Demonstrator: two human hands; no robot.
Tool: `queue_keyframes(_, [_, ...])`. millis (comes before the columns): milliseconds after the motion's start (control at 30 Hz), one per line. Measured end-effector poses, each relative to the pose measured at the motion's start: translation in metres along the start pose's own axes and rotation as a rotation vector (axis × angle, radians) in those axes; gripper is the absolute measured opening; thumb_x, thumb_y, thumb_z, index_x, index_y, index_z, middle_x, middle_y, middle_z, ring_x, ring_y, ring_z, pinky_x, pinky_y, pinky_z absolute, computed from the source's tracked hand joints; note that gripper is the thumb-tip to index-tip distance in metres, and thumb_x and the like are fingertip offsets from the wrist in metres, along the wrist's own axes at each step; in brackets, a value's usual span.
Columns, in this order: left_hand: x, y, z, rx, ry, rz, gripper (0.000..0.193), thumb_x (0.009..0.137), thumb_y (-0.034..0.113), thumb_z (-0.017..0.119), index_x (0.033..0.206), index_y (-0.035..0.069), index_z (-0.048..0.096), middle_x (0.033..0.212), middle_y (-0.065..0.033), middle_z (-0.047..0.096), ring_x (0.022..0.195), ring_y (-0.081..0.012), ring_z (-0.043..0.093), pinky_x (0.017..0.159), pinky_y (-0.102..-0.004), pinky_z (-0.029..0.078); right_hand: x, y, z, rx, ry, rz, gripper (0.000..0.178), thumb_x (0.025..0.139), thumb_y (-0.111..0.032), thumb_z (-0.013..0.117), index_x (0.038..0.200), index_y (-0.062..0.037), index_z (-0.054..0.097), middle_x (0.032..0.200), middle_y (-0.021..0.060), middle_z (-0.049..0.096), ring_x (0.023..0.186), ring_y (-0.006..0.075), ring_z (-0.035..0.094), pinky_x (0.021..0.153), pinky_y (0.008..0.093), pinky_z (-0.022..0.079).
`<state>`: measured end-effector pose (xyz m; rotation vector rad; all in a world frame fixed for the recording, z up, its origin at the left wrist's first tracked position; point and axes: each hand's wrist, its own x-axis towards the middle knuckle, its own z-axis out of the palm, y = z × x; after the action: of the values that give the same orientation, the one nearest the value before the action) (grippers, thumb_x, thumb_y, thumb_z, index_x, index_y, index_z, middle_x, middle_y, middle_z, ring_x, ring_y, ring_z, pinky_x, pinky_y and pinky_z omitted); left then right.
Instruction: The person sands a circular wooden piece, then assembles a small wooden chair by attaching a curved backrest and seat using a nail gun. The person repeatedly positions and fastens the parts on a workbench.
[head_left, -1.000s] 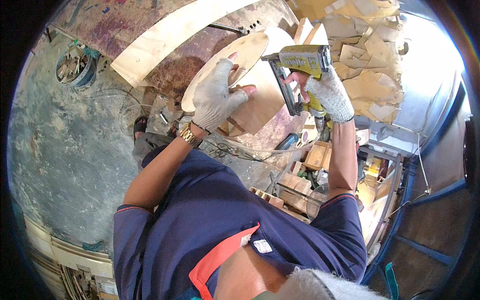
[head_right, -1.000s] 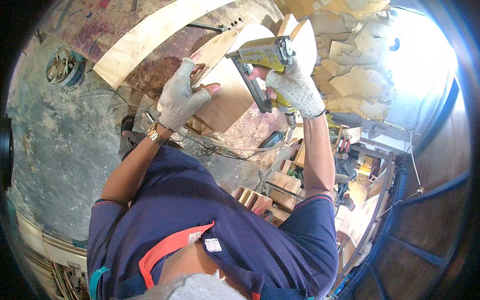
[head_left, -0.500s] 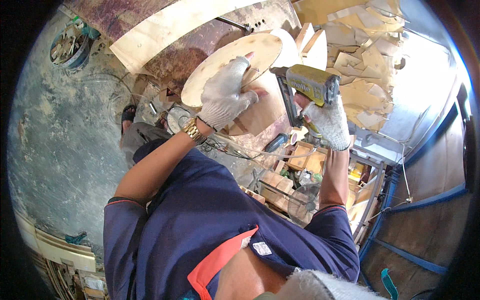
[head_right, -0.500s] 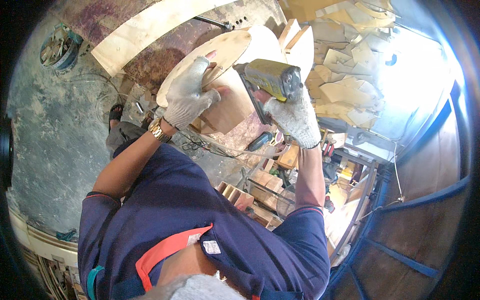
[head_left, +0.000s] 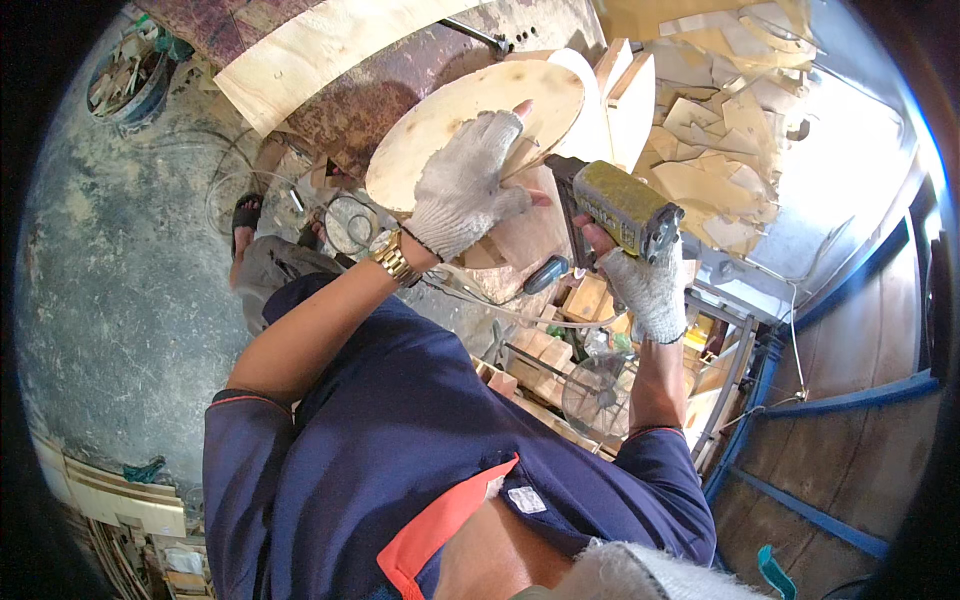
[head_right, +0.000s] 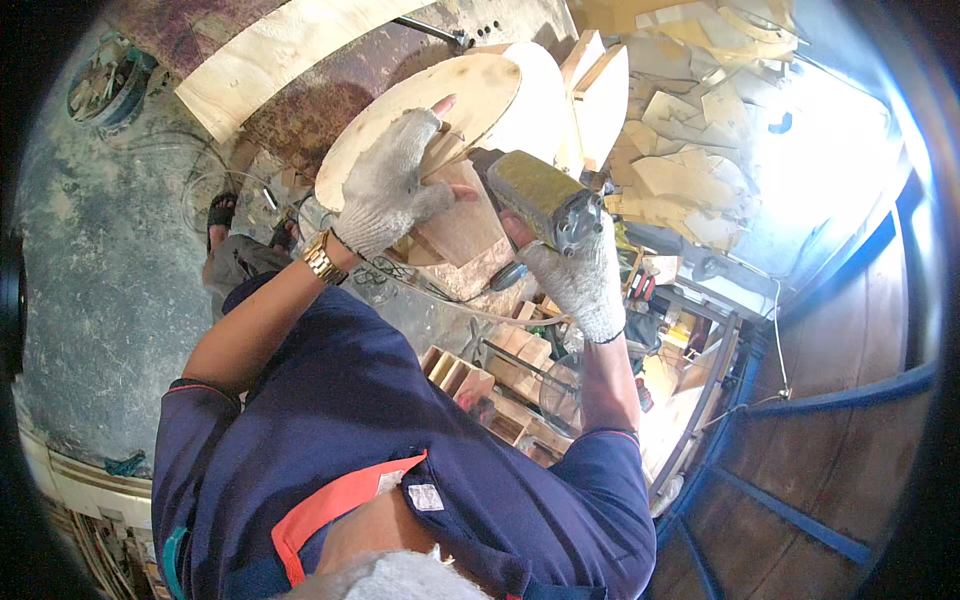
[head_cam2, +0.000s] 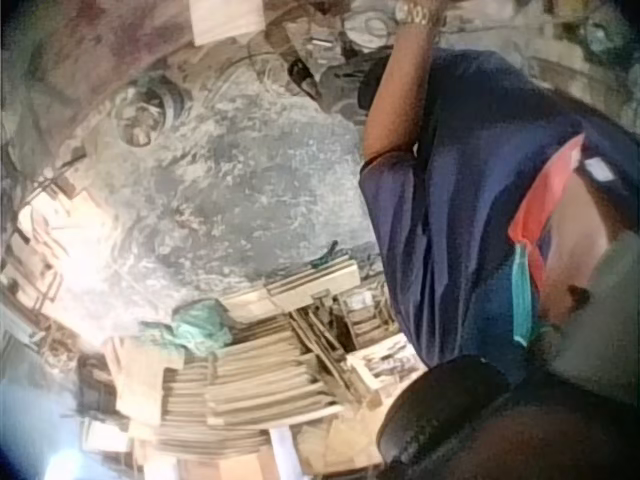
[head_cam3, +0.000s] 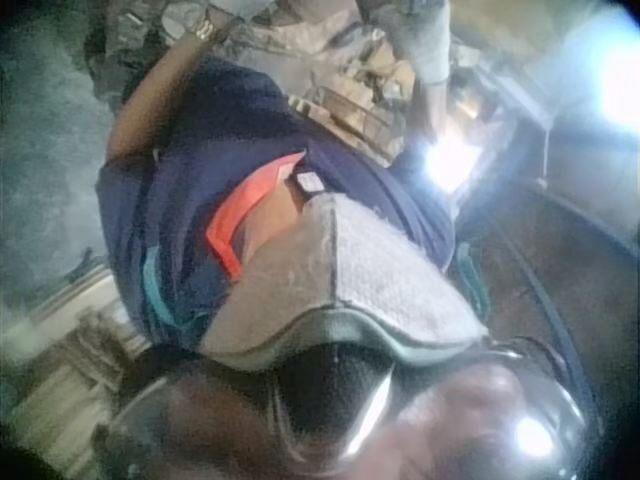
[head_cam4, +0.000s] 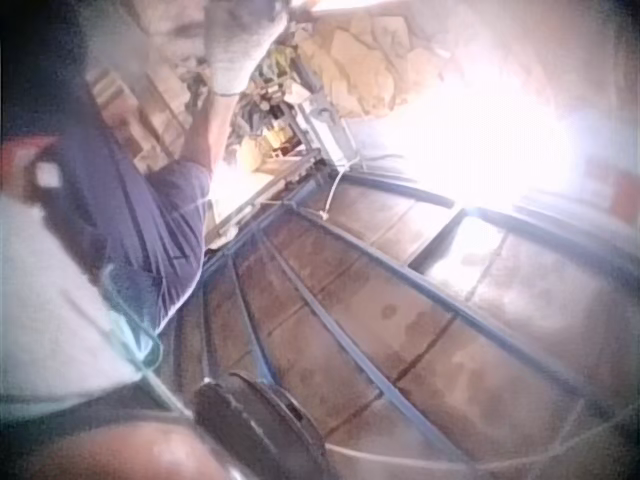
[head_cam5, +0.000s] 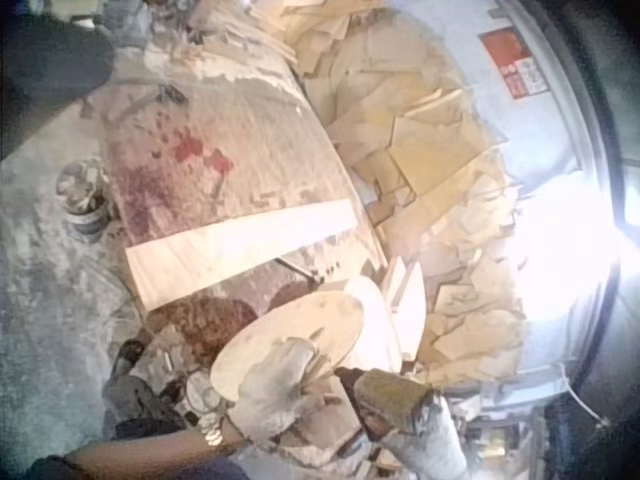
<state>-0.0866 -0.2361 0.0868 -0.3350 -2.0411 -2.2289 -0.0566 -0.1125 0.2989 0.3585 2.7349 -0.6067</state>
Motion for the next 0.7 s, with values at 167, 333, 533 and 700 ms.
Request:
queue_keyframes(167, [0.000, 0.000, -0.002, -0.003, -0.011, 0.016, 0.107, 0.068, 0.038, 0.096, 0.159, 0.015, 0.045, 0.125, -0.0126, 0.065, 0.114, -0.0308, 0.066, 0.095, -0.0405, 0.054, -0.011, -0.012, 0.006, -0.170, 0.084, -0.053, 0.038, 0.090, -0.010, 0.080, 0.126, -0.0010, 0.072, 0.115, 0.0121, 0.079, 0.102, 0.0172, 0.075, 0.088, 0.0346, 0.058])
queue_keyframes(333, [0.004, 0.000, -0.006, 0.016, -0.089, 0.000, 0.117, 0.063, 0.040, 0.096, 0.163, 0.016, 0.038, 0.121, -0.0125, 0.063, 0.114, -0.0323, 0.064, 0.095, -0.0424, 0.054, -0.017, -0.015, 0.002, -0.497, 0.005, -0.184, 0.041, 0.090, -0.011, 0.079, 0.129, -0.0010, 0.069, 0.110, 0.0137, 0.080, 0.098, 0.0194, 0.077, 0.087, 0.0331, 0.059])
queue_keyframes(533, [0.010, -0.002, -0.010, -0.007, -0.212, -0.058, 0.122, 0.061, 0.040, 0.096, 0.163, 0.013, 0.035, 0.125, -0.0168, 0.058, 0.121, -0.0366, 0.058, 0.101, -0.0478, 0.051, -0.017, 0.004, 0.012, -0.269, 0.083, -0.017, 0.042, 0.090, -0.016, 0.078, 0.129, -0.0035, 0.068, 0.120, 0.0160, 0.076, 0.107, 0.0221, 0.076, 0.088, 0.0339, 0.059])
queue_keyframes(700, [0.011, -0.003, -0.009, -0.052, -0.185, -0.043, 0.129, 0.060, 0.039, 0.097, 0.167, 0.015, 0.030, 0.127, -0.0187, 0.060, 0.120, -0.0395, 0.059, 0.104, -0.0475, 0.048, -0.021, 0.005, 0.009, -0.295, 0.045, -0.033, 0.044, 0.088, -0.009, 0.078, 0.130, -0.0023, 0.067, 0.122, 0.0147, 0.076, 0.111, 0.0204, 0.074, 0.091, 0.0348, 0.059])
